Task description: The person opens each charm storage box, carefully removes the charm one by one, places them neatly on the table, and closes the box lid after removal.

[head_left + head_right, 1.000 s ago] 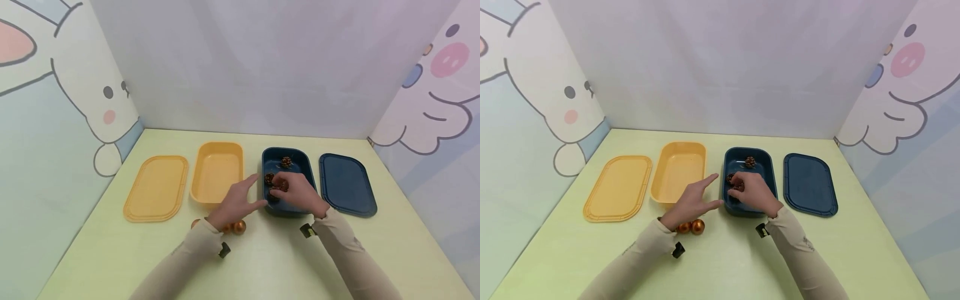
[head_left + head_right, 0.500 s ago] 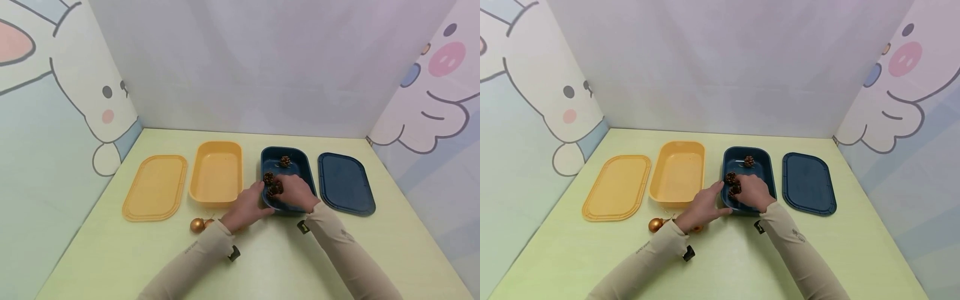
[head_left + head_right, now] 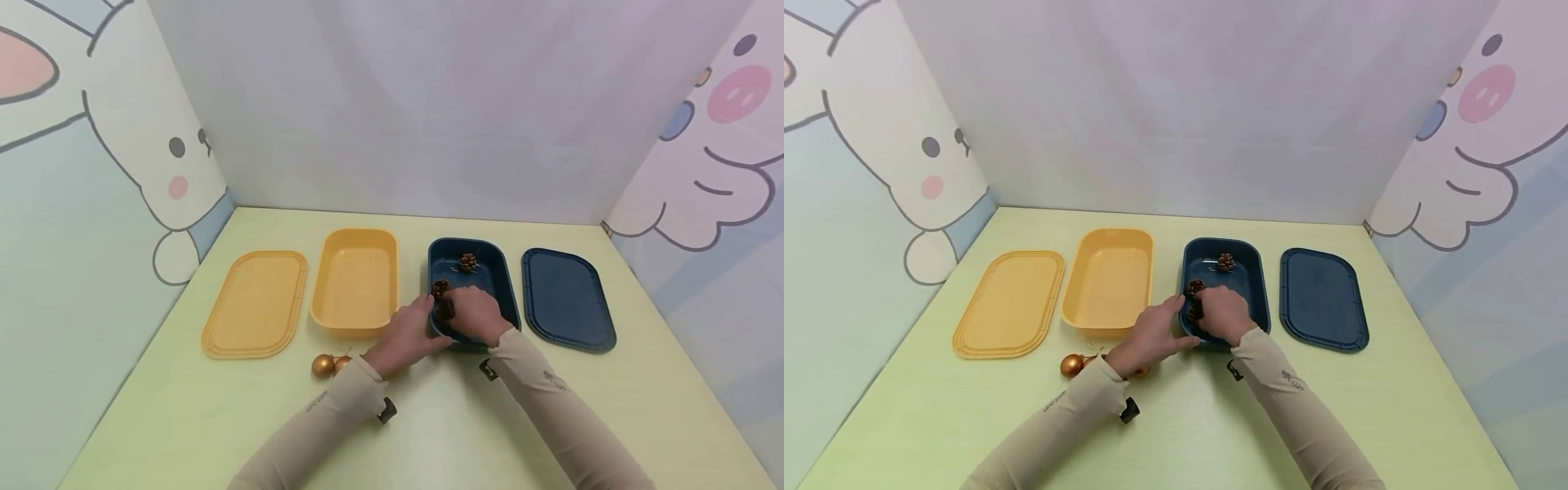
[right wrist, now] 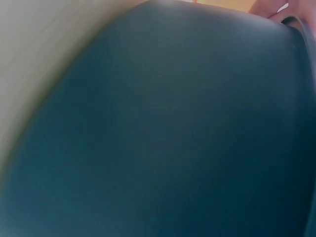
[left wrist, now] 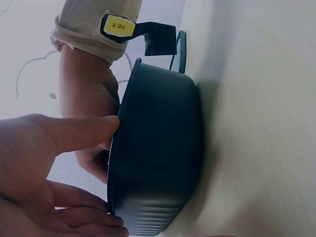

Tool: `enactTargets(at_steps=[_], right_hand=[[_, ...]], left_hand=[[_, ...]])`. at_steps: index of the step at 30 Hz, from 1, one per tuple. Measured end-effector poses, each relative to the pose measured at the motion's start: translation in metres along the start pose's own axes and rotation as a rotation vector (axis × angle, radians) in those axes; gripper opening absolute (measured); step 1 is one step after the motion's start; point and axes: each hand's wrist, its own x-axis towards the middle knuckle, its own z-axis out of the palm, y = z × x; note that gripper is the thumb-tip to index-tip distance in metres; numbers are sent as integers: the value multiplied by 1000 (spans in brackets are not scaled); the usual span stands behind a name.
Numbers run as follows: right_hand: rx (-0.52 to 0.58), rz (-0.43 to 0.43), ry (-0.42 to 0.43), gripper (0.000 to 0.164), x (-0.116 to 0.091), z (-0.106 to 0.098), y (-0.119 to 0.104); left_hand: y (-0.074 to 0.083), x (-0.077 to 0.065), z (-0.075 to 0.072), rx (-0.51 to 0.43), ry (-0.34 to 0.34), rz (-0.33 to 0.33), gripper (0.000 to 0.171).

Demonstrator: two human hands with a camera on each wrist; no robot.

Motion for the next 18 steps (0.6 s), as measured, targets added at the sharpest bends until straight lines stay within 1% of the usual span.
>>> enactTargets(at_steps=[6,11,15,18], right_hand=[[36,-18,25,39,-1,-1,2],[76,-52,80,35,-7,-6,3],[89,-87,127,34,-14,-10,6],[102,-103,160,34,-21,-13,7]], left_hand=[[1,1,-2,-2,-12,9,88],[0,2,-4,-10,-19,-4,87],[0,3,-5,13,-33,-10,87],[0,4,-7,43,-29,7,84]])
